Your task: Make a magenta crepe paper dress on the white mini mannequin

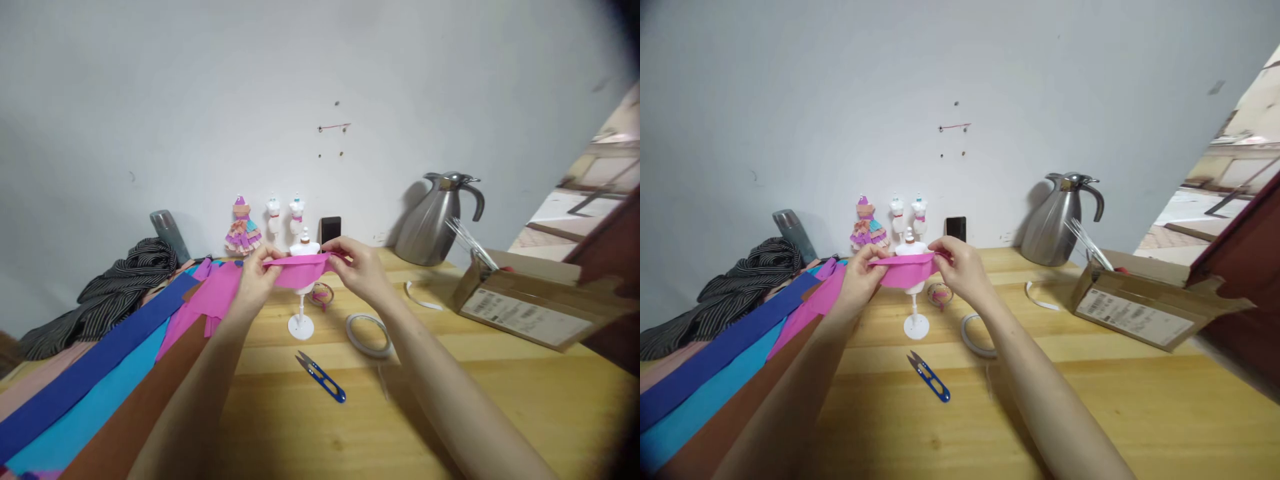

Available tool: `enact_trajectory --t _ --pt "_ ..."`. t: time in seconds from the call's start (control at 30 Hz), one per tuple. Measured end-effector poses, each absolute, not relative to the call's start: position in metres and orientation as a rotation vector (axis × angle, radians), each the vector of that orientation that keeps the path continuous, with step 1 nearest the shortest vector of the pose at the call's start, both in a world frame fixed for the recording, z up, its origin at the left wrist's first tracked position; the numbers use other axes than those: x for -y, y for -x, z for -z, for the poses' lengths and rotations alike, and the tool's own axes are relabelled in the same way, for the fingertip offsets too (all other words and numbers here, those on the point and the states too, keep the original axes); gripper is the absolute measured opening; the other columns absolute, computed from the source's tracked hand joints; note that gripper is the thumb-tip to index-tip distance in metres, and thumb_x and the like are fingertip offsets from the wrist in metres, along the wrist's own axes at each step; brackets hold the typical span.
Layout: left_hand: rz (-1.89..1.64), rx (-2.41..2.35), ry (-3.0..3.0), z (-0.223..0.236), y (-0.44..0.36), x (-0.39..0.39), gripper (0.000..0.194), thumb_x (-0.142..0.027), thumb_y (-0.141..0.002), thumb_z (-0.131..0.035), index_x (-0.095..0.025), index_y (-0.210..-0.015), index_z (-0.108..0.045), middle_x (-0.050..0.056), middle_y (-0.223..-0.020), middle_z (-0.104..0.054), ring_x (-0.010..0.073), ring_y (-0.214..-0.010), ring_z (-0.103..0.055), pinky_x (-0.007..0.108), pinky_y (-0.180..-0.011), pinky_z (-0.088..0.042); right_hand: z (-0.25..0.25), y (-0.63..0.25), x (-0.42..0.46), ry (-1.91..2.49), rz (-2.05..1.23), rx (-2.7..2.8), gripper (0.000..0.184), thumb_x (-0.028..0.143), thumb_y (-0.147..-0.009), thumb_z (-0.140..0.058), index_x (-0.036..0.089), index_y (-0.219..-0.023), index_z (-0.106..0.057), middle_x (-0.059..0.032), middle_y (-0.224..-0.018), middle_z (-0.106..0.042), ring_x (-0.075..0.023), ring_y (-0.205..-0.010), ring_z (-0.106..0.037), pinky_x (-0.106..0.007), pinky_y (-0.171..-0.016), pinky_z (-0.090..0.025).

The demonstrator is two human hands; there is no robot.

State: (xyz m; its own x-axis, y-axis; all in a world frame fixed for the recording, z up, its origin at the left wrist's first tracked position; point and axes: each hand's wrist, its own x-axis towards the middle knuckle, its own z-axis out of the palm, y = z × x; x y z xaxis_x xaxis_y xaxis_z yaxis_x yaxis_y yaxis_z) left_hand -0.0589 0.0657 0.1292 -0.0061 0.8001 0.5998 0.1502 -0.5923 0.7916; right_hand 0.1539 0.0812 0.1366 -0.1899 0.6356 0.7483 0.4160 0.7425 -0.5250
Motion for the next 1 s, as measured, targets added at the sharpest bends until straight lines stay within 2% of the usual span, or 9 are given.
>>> enact_trajectory --t 0.27,0.43,0.63,0.73,0.87,1.0 --pt "-1.701 -0.961 -1.745 -0.126 0.058 -0.067 0.004 -0.016 -0.074 -0.061 -0.018 -0.078 -0.062 0.0 -0.08 -0.067 0.0143 -0.078 -0.063 0.024 -0.07 -0.047 -0.137 -0.153 -0.08 0.737 -0.048 1.844 0.022 0.006 -0.08 -0.046 0.02 -0.084 -0.063 -0.0046 -0.08 -0.063 -0.018 -0.075 -0.06 -0.029 -0.065 -0.048" --pt "-1.713 -0.973 -1.747 -0.127 0.059 -0.066 0.005 -0.016 -0.074 -0.061 -0.017 -0.078 -0.064 0.001 -0.081 -0.069 0.0148 -0.079 -0.064 0.025 -0.072 -0.048 -0.137 -0.154 -0.079 0.739 -0.052 1.844 0.021 0.007 -0.081 -0.047 0.019 -0.083 -0.063 -0.0043 -0.079 -0.063 -0.0173 -0.073 -0.058 -0.029 -0.063 -0.047" --pt "-1.694 -1.115 -1.872 -0.136 0.065 -0.06 0.009 -0.012 -0.07 -0.058 -0.018 -0.073 -0.064 0.0 -0.074 -0.067 0.0145 -0.074 -0.062 0.025 -0.068 -0.047 -0.14 -0.156 -0.074 0.785 -0.105 1.877 0.017 0.01 -0.08 -0.05 0.017 -0.083 -0.065 -0.0051 -0.081 -0.067 -0.0174 -0.074 -0.06 -0.03 -0.067 -0.047" --pt "-1.587 -1.179 -1.924 -0.144 0.072 -0.054 0.008 -0.017 -0.072 -0.061 -0.017 -0.077 -0.066 0.001 -0.078 -0.068 0.0149 -0.074 -0.061 0.025 -0.068 -0.047 -0.148 -0.16 -0.067 0.85 -0.252 1.916 0.015 0.015 -0.079 -0.053 0.016 -0.082 -0.067 -0.004 -0.079 -0.069 -0.0166 -0.072 -0.061 -0.029 -0.068 -0.046" --pt "-1.295 -1.146 -2.021 -0.158 0.087 -0.042 0.021 -0.023 -0.073 -0.065 -0.017 -0.092 -0.07 0.005 -0.095 -0.072 0.0178 -0.087 -0.063 0.028 -0.078 -0.048 -0.16 -0.168 -0.056 0.983 -0.586 1.973 0.015 0.025 -0.078 -0.058 0.015 -0.079 -0.069 -0.0019 -0.072 -0.067 -0.0147 -0.066 -0.057 -0.026 -0.061 -0.042" --pt "-0.908 -1.174 -2.045 -0.17 0.102 -0.032 0.02 -0.029 -0.074 -0.066 -0.016 -0.088 -0.071 0.002 -0.082 -0.069 0.0145 -0.072 -0.059 0.024 -0.065 -0.045 -0.163 -0.173 -0.053 0.978 -0.872 2.125 0.021 0.034 -0.078 -0.059 0.014 -0.072 -0.066 -0.0002 -0.066 -0.06 -0.0121 -0.06 -0.052 -0.024 -0.056 -0.039"
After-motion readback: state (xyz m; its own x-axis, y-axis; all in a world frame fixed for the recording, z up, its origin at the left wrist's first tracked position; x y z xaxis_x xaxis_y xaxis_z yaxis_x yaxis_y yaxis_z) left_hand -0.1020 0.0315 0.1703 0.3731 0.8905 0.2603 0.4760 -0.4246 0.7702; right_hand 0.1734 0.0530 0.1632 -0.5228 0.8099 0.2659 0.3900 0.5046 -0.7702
